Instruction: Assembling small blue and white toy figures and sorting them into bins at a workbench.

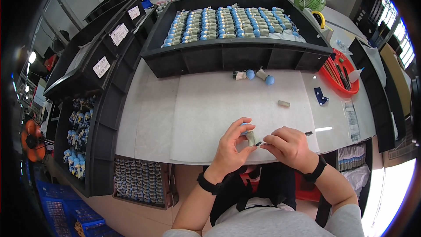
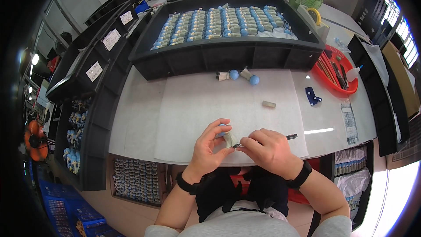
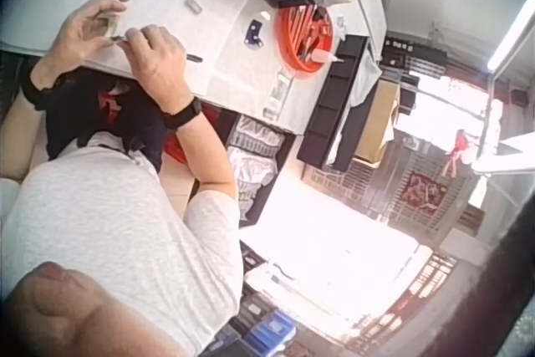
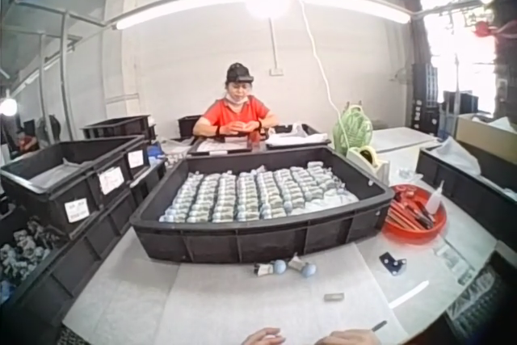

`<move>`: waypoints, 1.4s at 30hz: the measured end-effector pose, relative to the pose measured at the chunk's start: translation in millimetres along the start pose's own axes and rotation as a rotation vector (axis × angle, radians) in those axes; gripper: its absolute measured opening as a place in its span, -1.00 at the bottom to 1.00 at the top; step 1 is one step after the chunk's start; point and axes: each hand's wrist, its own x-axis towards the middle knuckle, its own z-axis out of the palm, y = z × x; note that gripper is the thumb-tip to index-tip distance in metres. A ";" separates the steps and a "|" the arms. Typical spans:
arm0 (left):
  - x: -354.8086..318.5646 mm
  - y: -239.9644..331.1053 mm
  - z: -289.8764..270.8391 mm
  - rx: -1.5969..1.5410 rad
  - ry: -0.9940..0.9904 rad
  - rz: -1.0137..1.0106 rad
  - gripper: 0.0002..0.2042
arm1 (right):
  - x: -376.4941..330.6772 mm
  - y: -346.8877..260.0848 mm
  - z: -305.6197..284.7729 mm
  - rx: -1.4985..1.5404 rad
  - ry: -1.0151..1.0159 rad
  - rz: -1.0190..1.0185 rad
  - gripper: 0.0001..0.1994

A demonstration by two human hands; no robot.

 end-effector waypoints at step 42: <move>-2.0 12.8 23.4 0.118 0.075 0.117 -0.55 | -29.3 24.6 -25.9 0.799 -0.038 0.648 -0.71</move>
